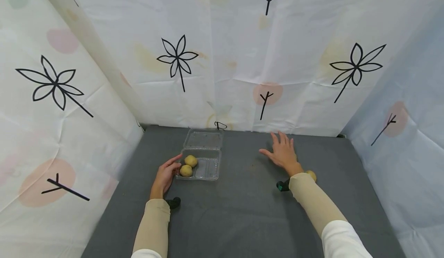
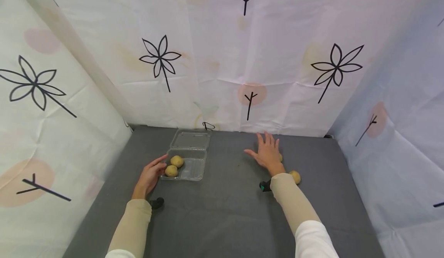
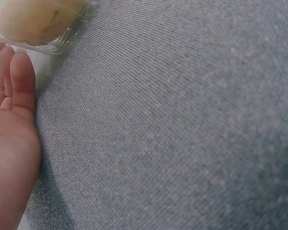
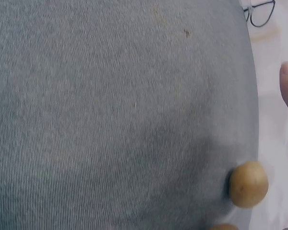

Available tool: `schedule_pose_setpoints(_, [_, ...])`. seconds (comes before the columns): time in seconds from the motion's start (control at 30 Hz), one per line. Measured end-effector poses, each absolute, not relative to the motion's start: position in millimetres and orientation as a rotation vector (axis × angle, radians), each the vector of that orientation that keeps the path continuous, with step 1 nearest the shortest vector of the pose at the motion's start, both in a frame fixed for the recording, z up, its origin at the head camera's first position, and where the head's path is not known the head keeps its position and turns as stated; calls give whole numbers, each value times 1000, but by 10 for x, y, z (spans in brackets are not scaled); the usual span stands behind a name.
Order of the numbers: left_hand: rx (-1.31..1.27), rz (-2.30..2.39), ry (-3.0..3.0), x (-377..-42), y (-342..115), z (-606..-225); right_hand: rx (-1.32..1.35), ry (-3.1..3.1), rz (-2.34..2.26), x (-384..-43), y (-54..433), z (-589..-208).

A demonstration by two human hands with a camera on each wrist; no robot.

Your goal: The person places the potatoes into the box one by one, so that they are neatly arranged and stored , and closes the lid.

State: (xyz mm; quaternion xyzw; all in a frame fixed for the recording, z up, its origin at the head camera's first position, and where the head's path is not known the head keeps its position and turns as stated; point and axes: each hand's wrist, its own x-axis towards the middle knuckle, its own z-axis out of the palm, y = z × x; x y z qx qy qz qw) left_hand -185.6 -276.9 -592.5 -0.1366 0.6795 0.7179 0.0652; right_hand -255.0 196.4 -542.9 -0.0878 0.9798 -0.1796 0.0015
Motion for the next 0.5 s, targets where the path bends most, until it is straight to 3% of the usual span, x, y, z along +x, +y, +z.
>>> schedule_pose_setpoints(0.5, [-337, 2165, 2071, -1879, -2805, -5972, -287, 3071, -578, -2571, 2222, -5495])
